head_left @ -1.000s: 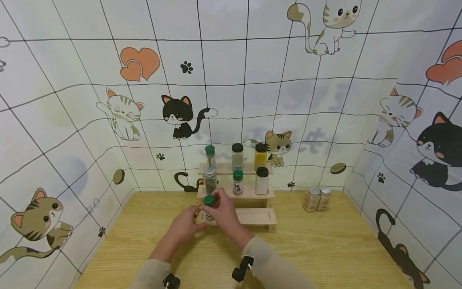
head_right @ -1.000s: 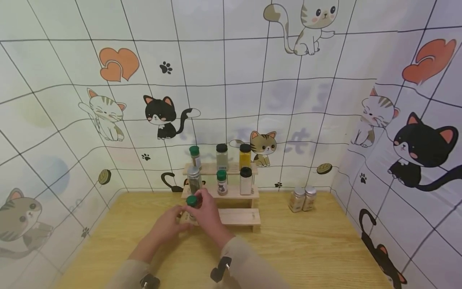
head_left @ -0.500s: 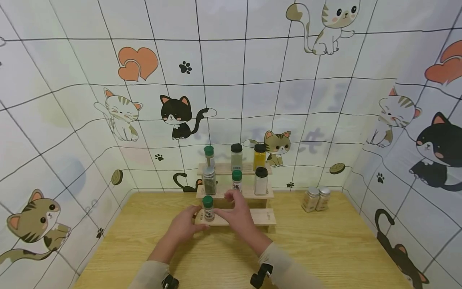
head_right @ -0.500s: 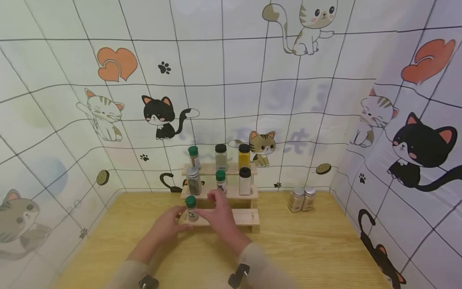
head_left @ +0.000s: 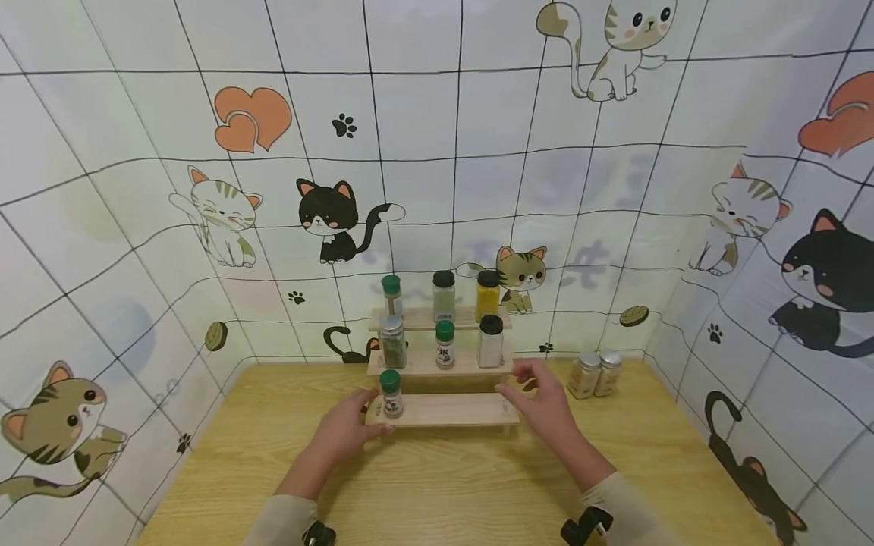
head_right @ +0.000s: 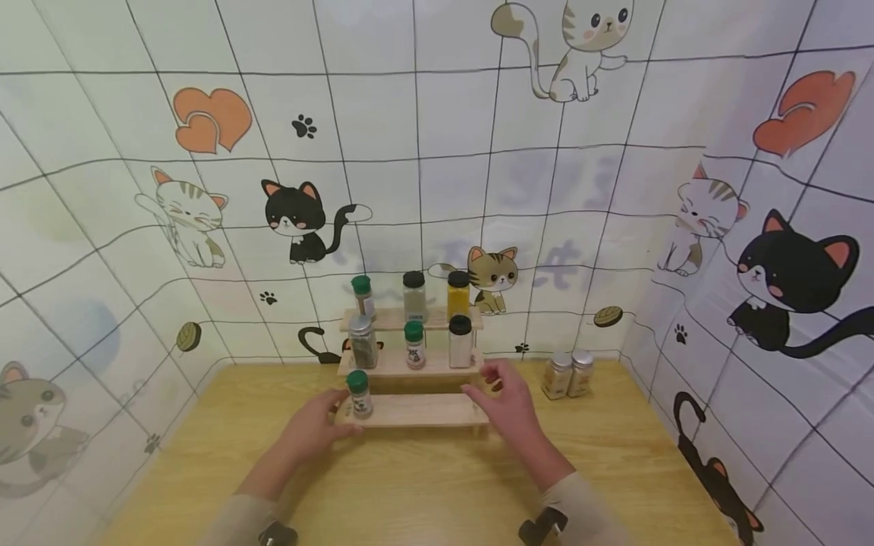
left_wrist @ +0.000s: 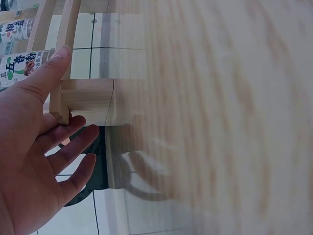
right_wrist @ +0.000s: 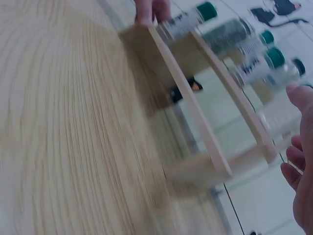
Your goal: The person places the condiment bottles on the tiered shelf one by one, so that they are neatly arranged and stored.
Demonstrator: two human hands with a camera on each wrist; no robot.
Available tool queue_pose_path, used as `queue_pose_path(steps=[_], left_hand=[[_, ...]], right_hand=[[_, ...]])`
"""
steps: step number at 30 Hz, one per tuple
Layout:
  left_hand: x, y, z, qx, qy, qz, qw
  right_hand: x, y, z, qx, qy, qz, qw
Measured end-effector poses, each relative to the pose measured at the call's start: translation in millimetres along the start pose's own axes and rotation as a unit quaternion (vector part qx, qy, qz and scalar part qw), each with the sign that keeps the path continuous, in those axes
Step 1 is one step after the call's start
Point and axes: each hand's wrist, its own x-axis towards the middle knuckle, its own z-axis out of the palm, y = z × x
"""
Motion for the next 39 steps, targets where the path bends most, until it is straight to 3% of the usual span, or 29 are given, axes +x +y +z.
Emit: queue_pose_path(steps=[6, 12, 15, 22, 29, 39], left_hand=[[-1.7, 1.8, -1.1, -0.003, 0.006, -0.001, 1.0], [-1.9, 1.7, -0.6, -0.005, 0.003, -0.006, 1.0], [-2.3, 1.5, -0.2, -0.01, 0.001, -0.006, 0.9999], [-1.6, -0.2, 1.7, -0.007, 0.003, -0.008, 0.9999], [-1.3, 0.9, -0.4, -0.002, 0.003, -0.007, 1.0], [-1.3, 1.2, -2.3, -0.01, -0.004, -0.009, 0.9999]], right_hand=[[0.9, 32, -42, -0.052, 0.023, 0.059, 0.9967], [7.4, 64, -75, -0.099, 0.102, 0.037, 0.9892], [10.0, 76, -86, -0.132, 0.108, 0.036, 0.9846], [21.7, 92, -103, -0.17, 0.06, 0.049, 0.9824], [32.8, 100, -104, -0.222, -0.028, 0.046, 0.9734], [31.2, 105, -96, -0.238, -0.047, 0.06, 0.9683]])
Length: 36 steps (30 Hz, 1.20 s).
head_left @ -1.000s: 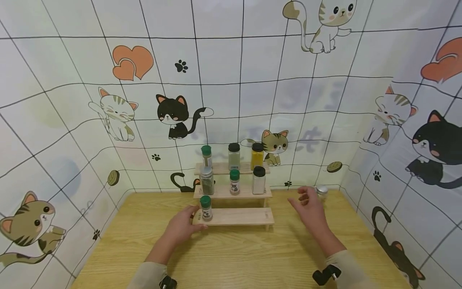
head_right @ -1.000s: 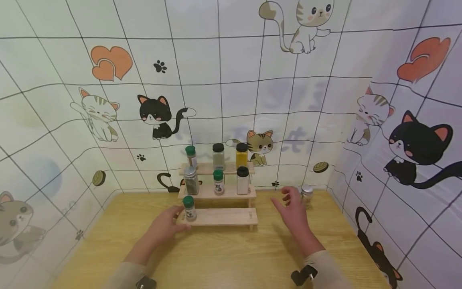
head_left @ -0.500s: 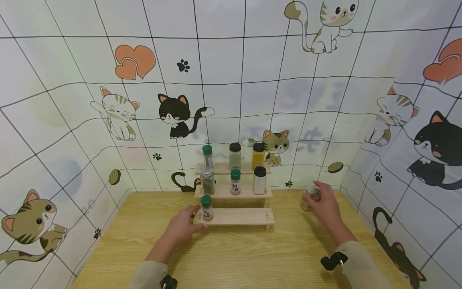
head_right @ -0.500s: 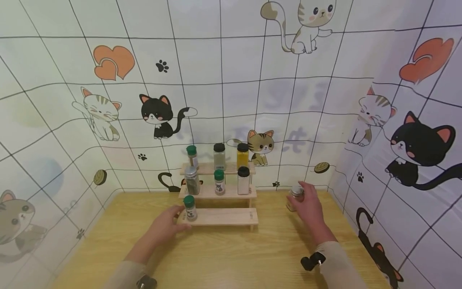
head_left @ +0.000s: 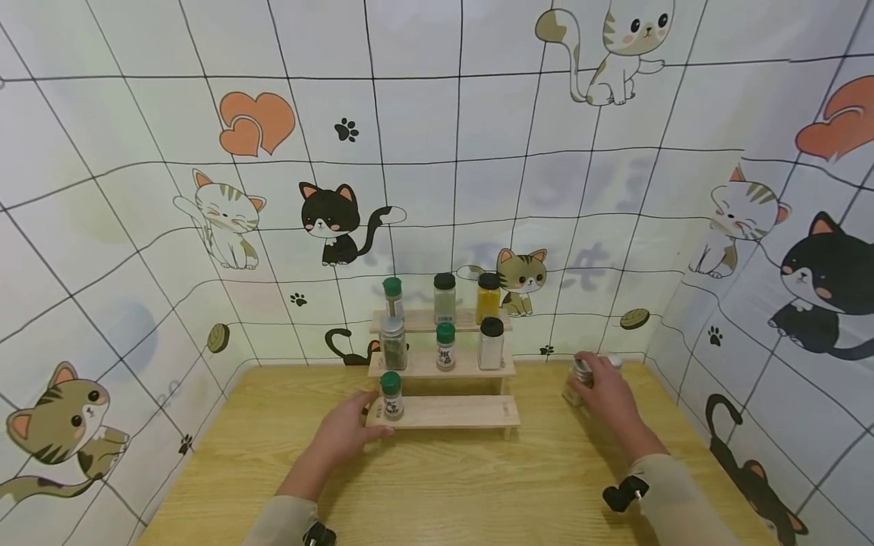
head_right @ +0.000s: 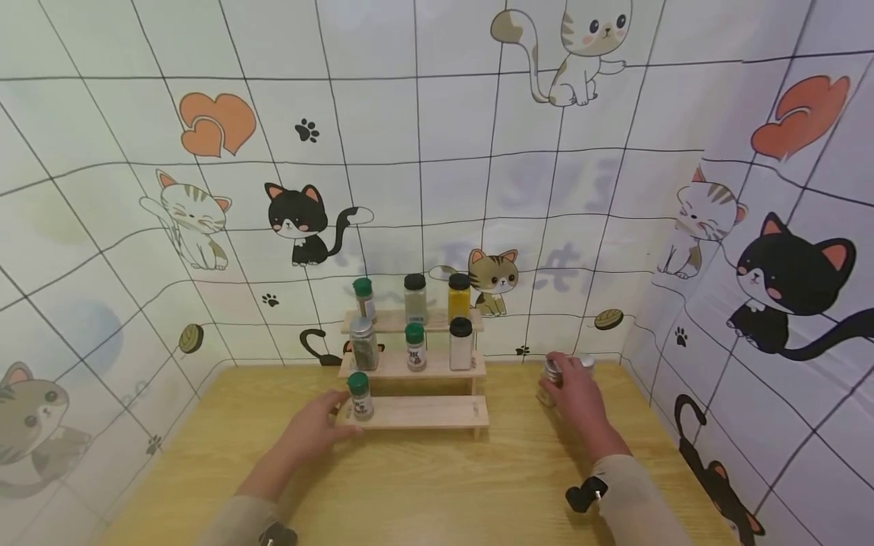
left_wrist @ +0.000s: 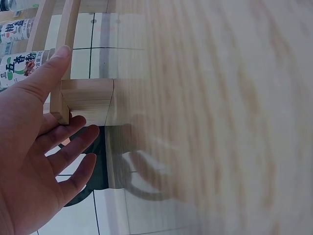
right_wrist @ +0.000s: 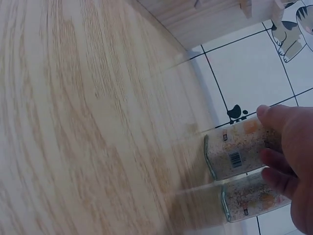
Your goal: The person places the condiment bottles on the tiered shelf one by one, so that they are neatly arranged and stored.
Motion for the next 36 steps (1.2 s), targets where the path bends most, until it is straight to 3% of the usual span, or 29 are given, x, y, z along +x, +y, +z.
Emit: queue_pose_path(steps=[5, 12, 21, 27, 36], left_hand=[[0.6, -0.5, 0.8, 0.006, 0.003, -0.001, 1.0], [-0.2, 0.7, 2.2, -0.001, -0.003, 0.009, 0.9999], [-1.6, 2.7, -0.1, -0.002, 0.002, 0.005, 1.0], [-2.5, 5.1, -1.9, -0.007, 0.002, 0.006, 1.0], [-2.5, 5.1, -1.2, -0.004, 0.006, 0.013, 0.9999]], right_hand=[[-2.9, -2, 0, 0.024, -0.003, -0.018, 0.9996], [-19.1, -5, 1, 0.108, 0.002, -0.063, 0.9921], [-23.2, -40, -4, 0.109, 0.041, -0.191, 0.9747], [-29.7, -64, -7, 0.175, -0.016, -0.163, 0.9709], [-35.2, -100, -4, 0.259, -0.071, -0.165, 0.949]])
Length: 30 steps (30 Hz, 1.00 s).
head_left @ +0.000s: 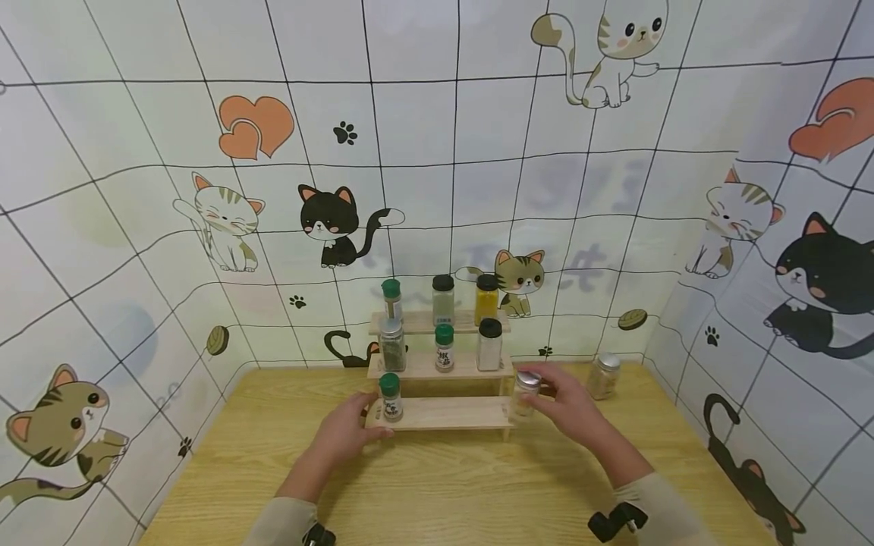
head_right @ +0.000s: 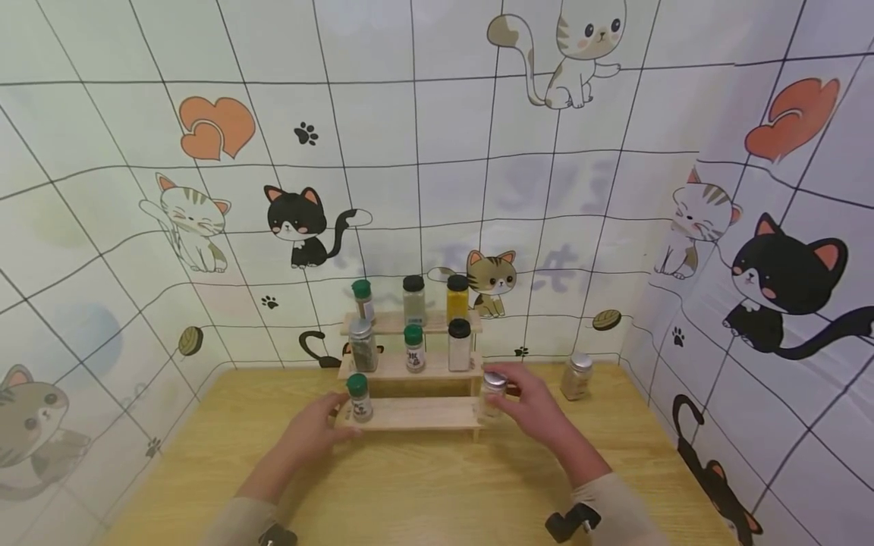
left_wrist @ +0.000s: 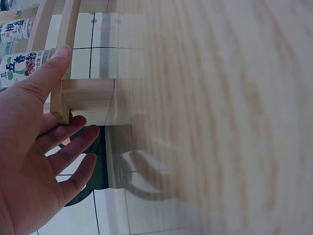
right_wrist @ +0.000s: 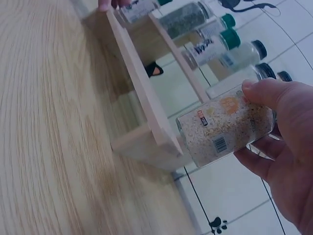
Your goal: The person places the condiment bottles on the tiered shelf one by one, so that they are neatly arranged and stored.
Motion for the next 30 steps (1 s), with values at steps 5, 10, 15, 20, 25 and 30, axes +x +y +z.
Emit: queue_pose_path(steps=[5, 10, 15, 20, 25, 30], left_hand=[[-0.4, -1.6, -0.3, -0.002, -0.001, -0.002, 1.0], [-0.4, -2.2, -1.1, -0.004, -0.005, -0.006, 1.0], [-0.7, -0.3, -2.0, 0.0, -0.005, -0.006, 1.0], [-1.3, 4.0, -3.4, 0.0, -0.007, -0.009, 0.9999], [-0.3, 3.5, -3.1, 0.001, -0.01, -0.004, 0.9999], [-0.3, 1.1, -2.8, 0.002, -0.007, -0.001, 1.0]], right_hand=[[11.5, -14, 15, 0.039, -0.033, 0.011, 0.9987], [27.0, -25, 30, 0.058, -0.069, 0.014, 0.9958], [39.6, -34, 46, 0.057, -0.086, 0.004, 0.9947], [48.3, -41, 58, 0.06, -0.094, 0.002, 0.9937], [54.8, -44, 69, 0.081, -0.11, -0.001, 0.9906], [59.4, -44, 79, 0.081, -0.129, -0.004, 0.9884]])
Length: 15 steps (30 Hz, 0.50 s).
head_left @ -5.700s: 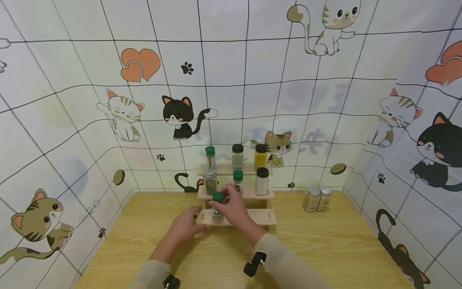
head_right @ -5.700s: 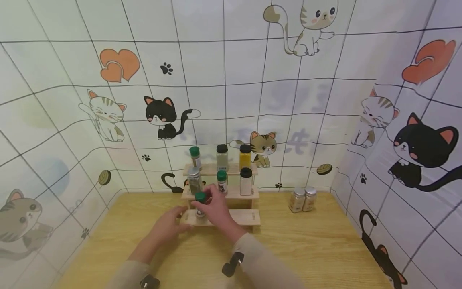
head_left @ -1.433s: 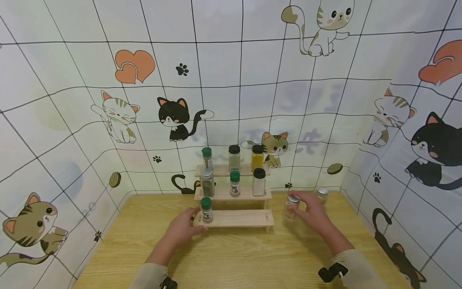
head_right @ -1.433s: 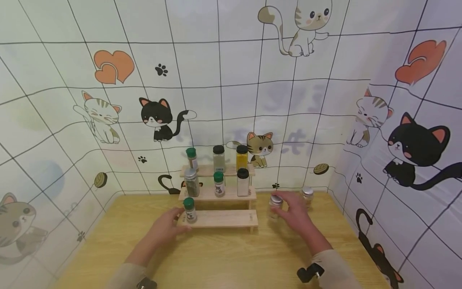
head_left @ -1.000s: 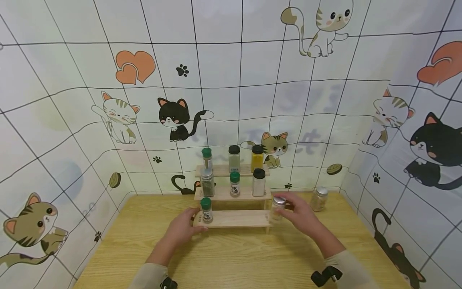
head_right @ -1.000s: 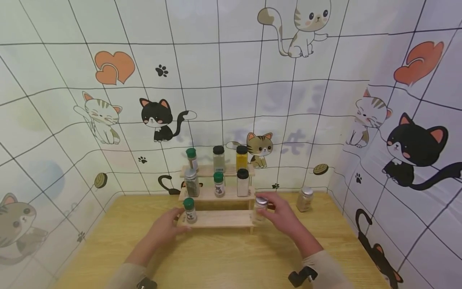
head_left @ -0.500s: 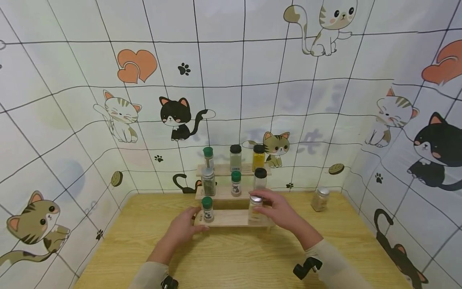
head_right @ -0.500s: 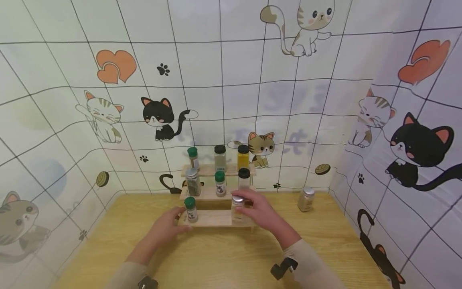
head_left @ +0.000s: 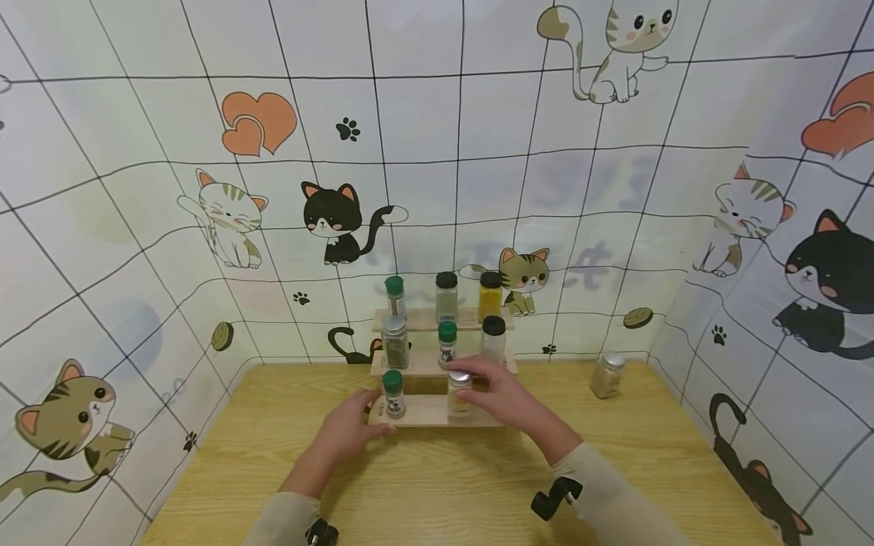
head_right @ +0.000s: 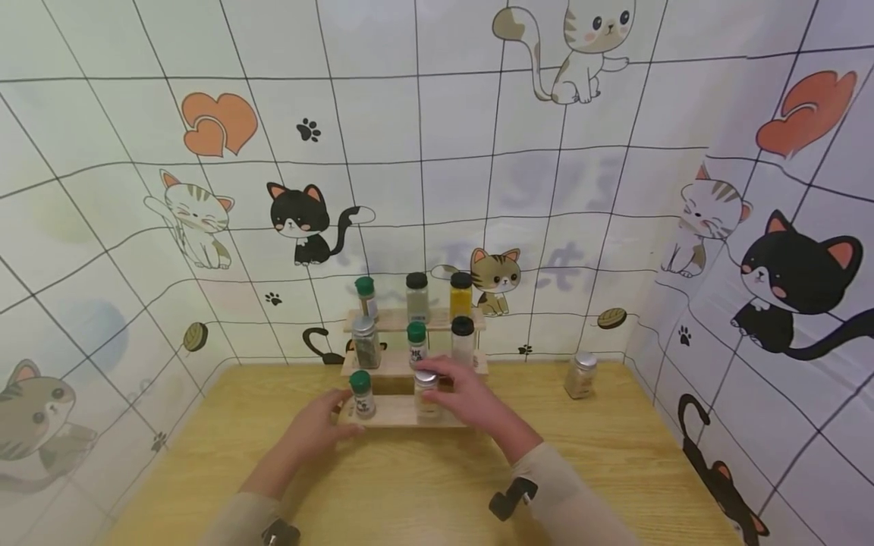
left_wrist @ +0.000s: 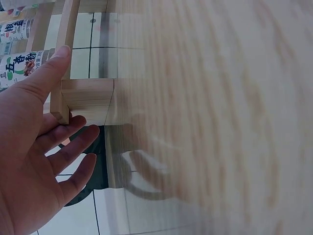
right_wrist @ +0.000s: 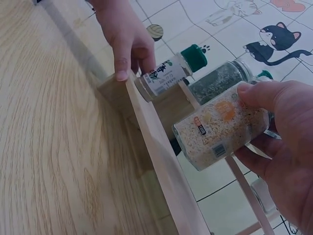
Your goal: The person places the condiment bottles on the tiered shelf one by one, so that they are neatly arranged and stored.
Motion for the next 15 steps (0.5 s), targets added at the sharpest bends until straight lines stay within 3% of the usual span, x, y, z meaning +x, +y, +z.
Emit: queue_pose_path(steps=[5, 15], left_hand=[[0.7, -2.1, 1.4, 0.001, -0.001, -0.002, 1.0], [1.7, -2.4, 2.5, 0.013, 0.005, 0.003, 0.9999]], right_hand=[[6.0, 4, 8, -0.021, 0.003, 0.007, 0.9997], [11.9, 13, 20, -0.012, 0.011, 0.025, 0.9995]])
